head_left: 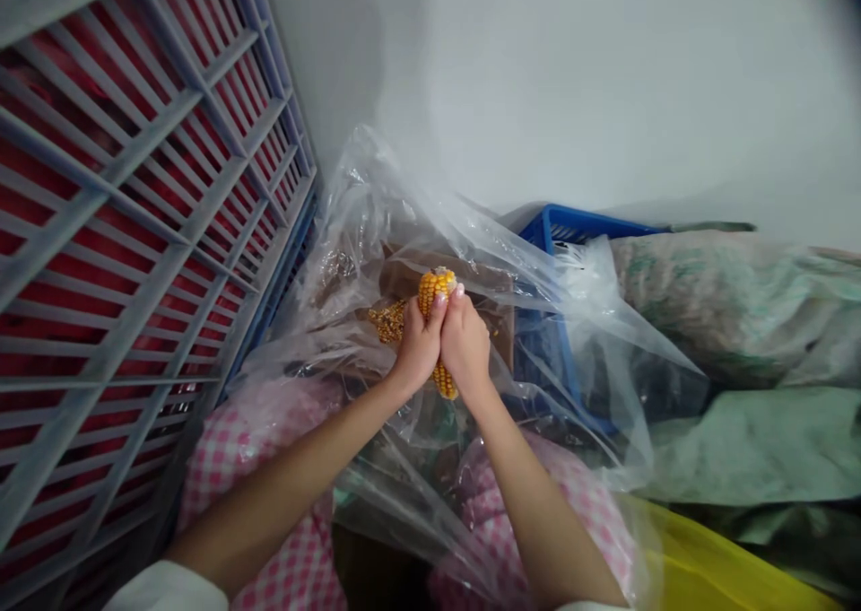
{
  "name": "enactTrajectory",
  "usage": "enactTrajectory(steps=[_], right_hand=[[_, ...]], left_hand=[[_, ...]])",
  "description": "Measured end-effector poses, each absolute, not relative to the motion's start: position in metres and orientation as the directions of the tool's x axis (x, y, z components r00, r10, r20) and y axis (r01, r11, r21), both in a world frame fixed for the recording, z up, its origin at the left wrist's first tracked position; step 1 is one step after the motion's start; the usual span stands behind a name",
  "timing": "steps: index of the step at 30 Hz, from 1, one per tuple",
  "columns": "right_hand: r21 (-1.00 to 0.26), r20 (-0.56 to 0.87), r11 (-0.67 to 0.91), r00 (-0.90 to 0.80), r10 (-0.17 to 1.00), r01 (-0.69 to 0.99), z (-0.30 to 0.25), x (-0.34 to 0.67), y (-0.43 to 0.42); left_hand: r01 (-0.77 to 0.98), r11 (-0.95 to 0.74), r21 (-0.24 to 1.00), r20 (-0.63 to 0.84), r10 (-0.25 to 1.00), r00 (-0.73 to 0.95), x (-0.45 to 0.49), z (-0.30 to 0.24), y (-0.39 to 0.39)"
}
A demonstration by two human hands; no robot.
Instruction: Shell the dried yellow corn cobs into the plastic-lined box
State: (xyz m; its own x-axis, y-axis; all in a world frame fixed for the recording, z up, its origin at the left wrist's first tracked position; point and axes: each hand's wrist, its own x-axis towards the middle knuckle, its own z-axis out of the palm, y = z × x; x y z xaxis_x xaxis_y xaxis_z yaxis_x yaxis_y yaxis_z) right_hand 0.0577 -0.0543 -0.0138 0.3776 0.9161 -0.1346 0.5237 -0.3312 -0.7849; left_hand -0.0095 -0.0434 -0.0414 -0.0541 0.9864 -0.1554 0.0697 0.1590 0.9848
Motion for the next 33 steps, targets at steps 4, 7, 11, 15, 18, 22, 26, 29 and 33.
enactTrajectory(steps=[4,7,11,15,18,22,26,29,33], right_hand=[[-0.722,-0.116,-0.325,0.356,0.927,0.611,-0.021,0.055,-0.048],[-0.699,-0.109,-0.316,0.342,0.934,0.642,-0.027,0.058,-0.044],[-0.667,-0.125,-0.321,0.323,0.938,0.673,-0.032,0.061,-0.042],[-0.644,-0.161,-0.34,0.314,0.936,0.685,-0.032,0.063,-0.043],[-0.642,-0.18,-0.355,0.316,0.932,0.679,-0.034,0.065,-0.044],[-0.69,-0.136,-0.354,0.367,0.92,0.631,-0.037,0.07,-0.044],[-0.742,-0.122,-0.344,0.389,0.913,0.575,-0.032,0.08,-0.04],[-0.8,-0.209,-0.326,0.276,0.938,0.503,-0.019,0.088,-0.04],[-0.721,-0.161,-0.284,0.246,0.956,0.631,-0.005,0.082,-0.054]], left_hand=[[0.112,0.171,0.979,-0.159,0.981,-0.115,-0.009,-0.049,-0.043],[0.118,0.185,0.976,-0.17,0.977,-0.129,-0.01,-0.053,-0.041],[0.06,0.219,0.974,-0.211,0.971,-0.114,-0.01,-0.056,-0.04],[0.0,0.258,0.966,-0.257,0.961,-0.102,-0.008,-0.058,-0.042],[-0.062,0.274,0.96,-0.279,0.956,-0.094,-0.008,-0.056,-0.043],[-0.23,0.321,0.919,-0.327,0.945,0.013,-0.008,-0.047,-0.043],[-0.312,0.34,0.887,-0.338,0.939,0.062,-0.007,-0.038,-0.041],[-0.339,0.321,0.884,-0.338,0.941,0.008,-0.008,-0.039,-0.035],[-0.372,0.336,0.865,-0.393,0.915,-0.086,-0.012,-0.046,-0.026]])
